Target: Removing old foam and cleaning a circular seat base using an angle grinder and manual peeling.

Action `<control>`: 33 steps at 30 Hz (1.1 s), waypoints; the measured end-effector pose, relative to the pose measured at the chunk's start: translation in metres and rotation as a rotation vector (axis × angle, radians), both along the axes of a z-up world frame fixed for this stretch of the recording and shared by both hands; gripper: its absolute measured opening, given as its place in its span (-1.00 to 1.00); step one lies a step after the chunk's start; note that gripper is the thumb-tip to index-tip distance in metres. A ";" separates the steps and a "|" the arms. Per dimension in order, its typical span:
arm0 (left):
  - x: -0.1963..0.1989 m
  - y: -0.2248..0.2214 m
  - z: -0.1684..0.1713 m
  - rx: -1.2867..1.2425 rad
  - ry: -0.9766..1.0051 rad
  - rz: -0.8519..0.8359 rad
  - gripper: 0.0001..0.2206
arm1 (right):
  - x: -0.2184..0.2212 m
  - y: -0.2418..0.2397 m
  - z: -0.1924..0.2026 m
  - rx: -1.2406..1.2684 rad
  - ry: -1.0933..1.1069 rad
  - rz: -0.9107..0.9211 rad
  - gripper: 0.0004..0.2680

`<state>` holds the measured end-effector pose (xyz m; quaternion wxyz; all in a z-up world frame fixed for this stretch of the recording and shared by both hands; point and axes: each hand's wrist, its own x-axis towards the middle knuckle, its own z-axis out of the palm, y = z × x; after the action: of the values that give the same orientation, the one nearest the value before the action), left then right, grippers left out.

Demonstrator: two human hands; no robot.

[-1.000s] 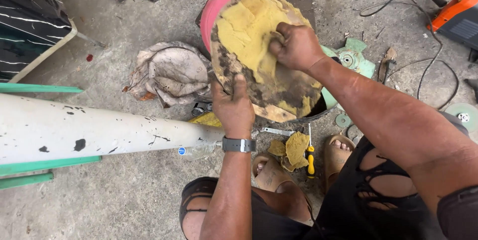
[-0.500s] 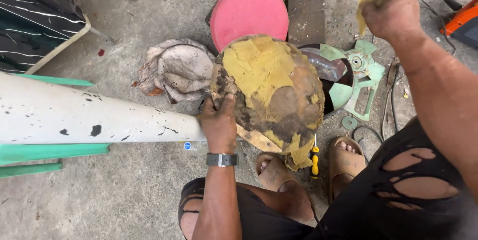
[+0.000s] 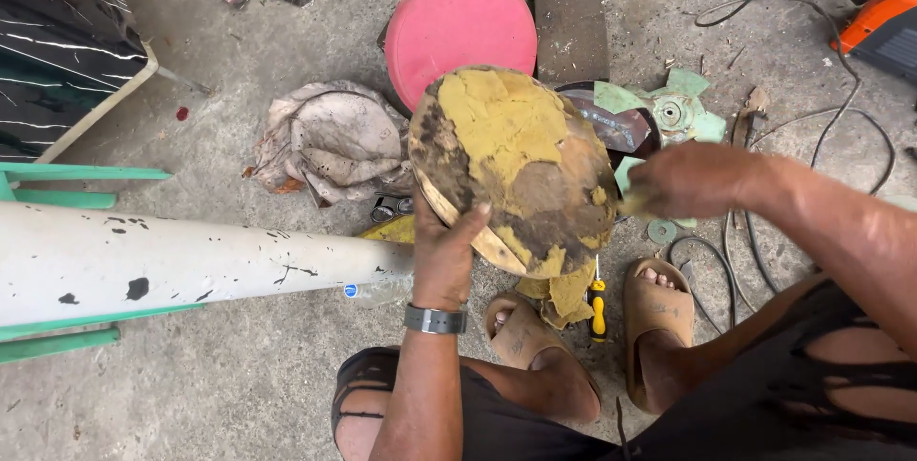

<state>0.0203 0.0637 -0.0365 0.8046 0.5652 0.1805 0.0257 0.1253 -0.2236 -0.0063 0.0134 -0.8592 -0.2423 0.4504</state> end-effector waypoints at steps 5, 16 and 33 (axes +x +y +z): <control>-0.003 0.002 -0.001 0.130 0.067 0.095 -0.22 | -0.036 0.015 -0.011 0.220 0.099 0.045 -0.68; -0.009 0.041 0.053 0.214 -0.052 0.144 -0.56 | -0.026 0.049 0.074 0.236 0.003 -0.142 -0.67; 0.058 0.054 -0.056 -0.411 0.168 0.032 -0.62 | 0.009 0.033 -0.059 0.548 -0.553 -0.014 -0.39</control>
<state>0.0781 0.1181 -0.0926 0.8844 0.3867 0.2572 -0.0462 0.1339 -0.1909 -0.0656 0.1794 -0.9144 -0.3424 0.1202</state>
